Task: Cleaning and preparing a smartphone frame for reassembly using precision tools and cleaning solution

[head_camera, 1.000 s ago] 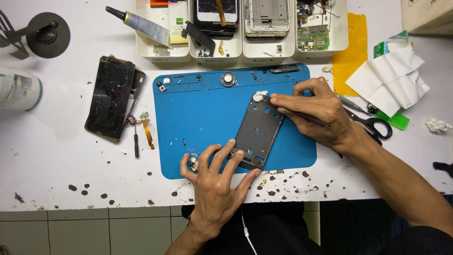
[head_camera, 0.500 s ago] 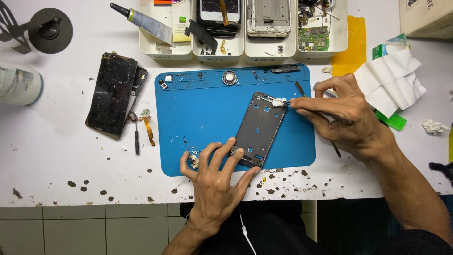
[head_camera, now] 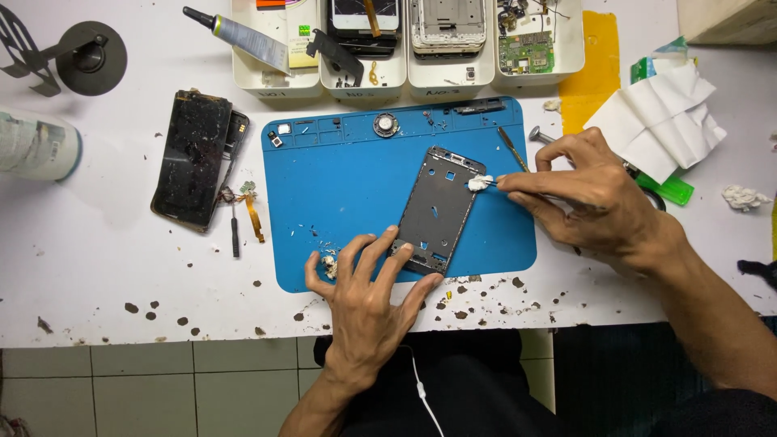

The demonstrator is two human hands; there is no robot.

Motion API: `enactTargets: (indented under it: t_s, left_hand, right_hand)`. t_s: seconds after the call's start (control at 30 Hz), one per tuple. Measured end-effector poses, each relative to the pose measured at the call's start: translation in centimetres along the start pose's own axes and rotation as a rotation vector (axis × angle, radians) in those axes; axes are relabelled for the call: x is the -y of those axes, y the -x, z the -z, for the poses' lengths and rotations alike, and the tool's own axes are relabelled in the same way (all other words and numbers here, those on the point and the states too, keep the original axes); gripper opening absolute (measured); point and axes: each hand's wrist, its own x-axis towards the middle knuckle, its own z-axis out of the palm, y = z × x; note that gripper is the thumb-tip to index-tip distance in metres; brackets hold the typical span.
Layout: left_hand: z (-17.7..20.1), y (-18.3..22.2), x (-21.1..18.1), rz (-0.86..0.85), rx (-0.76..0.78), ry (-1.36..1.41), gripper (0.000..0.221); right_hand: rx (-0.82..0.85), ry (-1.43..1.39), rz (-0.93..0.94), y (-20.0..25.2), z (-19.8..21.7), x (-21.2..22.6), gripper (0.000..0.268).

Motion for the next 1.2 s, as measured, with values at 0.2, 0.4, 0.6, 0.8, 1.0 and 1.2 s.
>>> enactTargets:
  t_s: [0.2,0.4,0.6,0.8,1.0,1.2]
  left_hand:
    - [0.0,0.1,0.0,-0.008,0.006,-0.009,0.043]
    - [-0.2,0.2,0.1,-0.013,-0.011,-0.028,0.044]
    - [0.0,0.1,-0.1,0.002,0.001,-0.017,0.043]
    - [1.3,-0.6,-0.7,0.000,0.057,-0.028,0.044]
    - [2.2,-1.2,-0.7,-0.043,0.133,0.027,0.041]
    - [2.7,-1.4,-0.6,-0.126,-0.088,0.338,0.033]
  right_hand:
    - [0.010,-0.128,-0.037,0.1,0.0,1.0,0.023]
    - [0.007,-0.188,-0.046,0.3,-0.1,1.1,0.023]
    - [0.076,-0.367,0.140,-1.2,-0.3,3.0,0.022]
    - [-0.065,-0.620,-0.344,1.1,-0.6,0.3,0.018]
    - [-0.231,-0.524,-0.410,0.6,0.2,-0.7,0.012]
    - [-0.197,-0.461,-0.368,0.3,0.5,-0.2,0.016]
